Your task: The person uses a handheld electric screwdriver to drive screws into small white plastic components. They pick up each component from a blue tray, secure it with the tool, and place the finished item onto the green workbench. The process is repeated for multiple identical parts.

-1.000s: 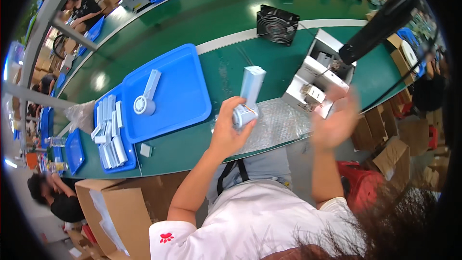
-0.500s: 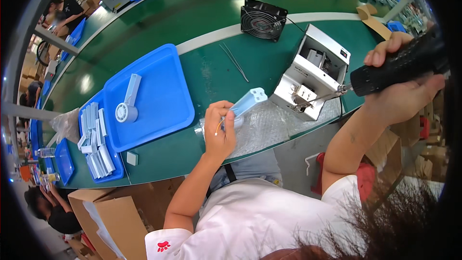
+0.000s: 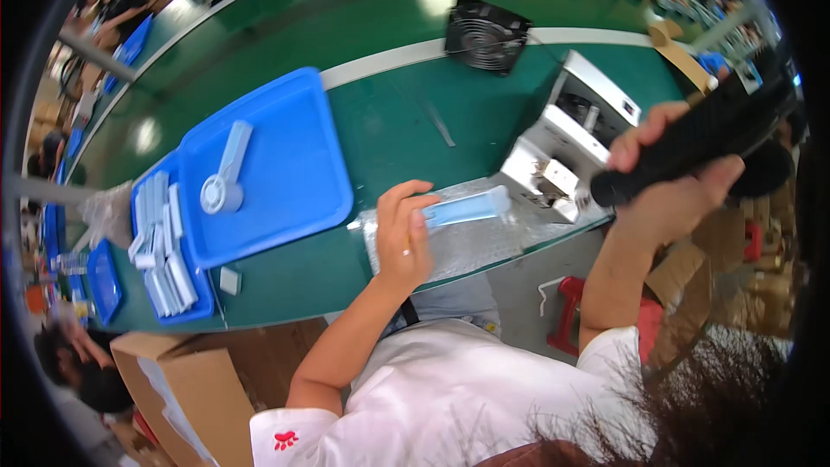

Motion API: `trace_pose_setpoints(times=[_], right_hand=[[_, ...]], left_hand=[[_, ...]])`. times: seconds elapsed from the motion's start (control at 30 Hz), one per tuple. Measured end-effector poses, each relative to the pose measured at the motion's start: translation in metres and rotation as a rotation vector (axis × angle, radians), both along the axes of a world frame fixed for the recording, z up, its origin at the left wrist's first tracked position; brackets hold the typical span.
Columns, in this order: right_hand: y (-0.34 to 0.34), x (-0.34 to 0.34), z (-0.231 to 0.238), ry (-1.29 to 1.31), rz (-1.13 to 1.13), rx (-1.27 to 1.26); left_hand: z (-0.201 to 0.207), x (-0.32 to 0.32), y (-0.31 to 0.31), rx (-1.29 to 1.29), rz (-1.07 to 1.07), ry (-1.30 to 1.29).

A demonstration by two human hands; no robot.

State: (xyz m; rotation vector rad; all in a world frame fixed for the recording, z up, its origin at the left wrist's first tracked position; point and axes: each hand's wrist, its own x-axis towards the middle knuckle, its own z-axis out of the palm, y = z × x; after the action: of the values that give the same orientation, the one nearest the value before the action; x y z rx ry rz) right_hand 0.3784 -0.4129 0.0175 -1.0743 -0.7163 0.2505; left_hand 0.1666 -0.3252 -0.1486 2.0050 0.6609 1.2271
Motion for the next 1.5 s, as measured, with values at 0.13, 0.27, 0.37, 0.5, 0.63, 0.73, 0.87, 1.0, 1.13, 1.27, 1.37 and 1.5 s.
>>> trace_pose_setpoints(times=[0.13, 0.27, 0.37, 0.5, 0.63, 0.73, 0.87, 1.0, 1.13, 1.27, 1.37, 1.5], right_hand=[[-0.001, -0.035, 0.019, 0.018, 0.394, 0.303], [0.014, -0.035, 0.009, -0.016, 0.538, 0.388], [0.034, -0.036, -0.001, -0.026, 0.324, 0.275], [0.052, -0.047, -0.002, -0.078, 0.115, 0.118], [0.056, -0.042, -0.009, -0.038, 0.227, 0.14], [0.055, -0.044, -0.01, -0.029, 0.194, 0.1], [0.052, -0.04, -0.015, -0.011, 0.341, 0.152], [0.053, -0.032, -0.018, -0.044, 0.424, 0.192], [0.054, -0.033, -0.019, -0.001, 0.425, 0.202], [0.056, -0.048, -0.018, 0.073, 0.336, 0.214], [0.057, -0.053, -0.025, 0.033, 0.339, 0.261], [0.058, -0.063, -0.025, -0.038, 0.368, 0.364]], left_hand=[[-0.004, -0.002, 0.006, -0.04, -0.032, 0.001], [-0.014, -0.008, 0.006, -0.132, -0.037, -0.06], [-0.016, -0.008, 0.006, -0.152, -0.054, -0.074], [-0.011, -0.007, 0.006, -0.164, -0.054, -0.085], [-0.012, -0.007, 0.007, -0.164, -0.052, -0.078], [-0.012, -0.007, 0.007, -0.162, -0.064, -0.061], [-0.015, -0.006, 0.008, -0.141, -0.045, -0.062], [-0.014, -0.006, 0.008, -0.147, -0.04, -0.059], [-0.013, -0.004, 0.009, -0.113, -0.031, -0.074], [-0.012, -0.007, 0.007, -0.114, -0.058, -0.052], [-0.013, -0.01, 0.007, -0.098, -0.053, -0.053], [-0.014, -0.007, 0.008, -0.062, -0.066, -0.05]])
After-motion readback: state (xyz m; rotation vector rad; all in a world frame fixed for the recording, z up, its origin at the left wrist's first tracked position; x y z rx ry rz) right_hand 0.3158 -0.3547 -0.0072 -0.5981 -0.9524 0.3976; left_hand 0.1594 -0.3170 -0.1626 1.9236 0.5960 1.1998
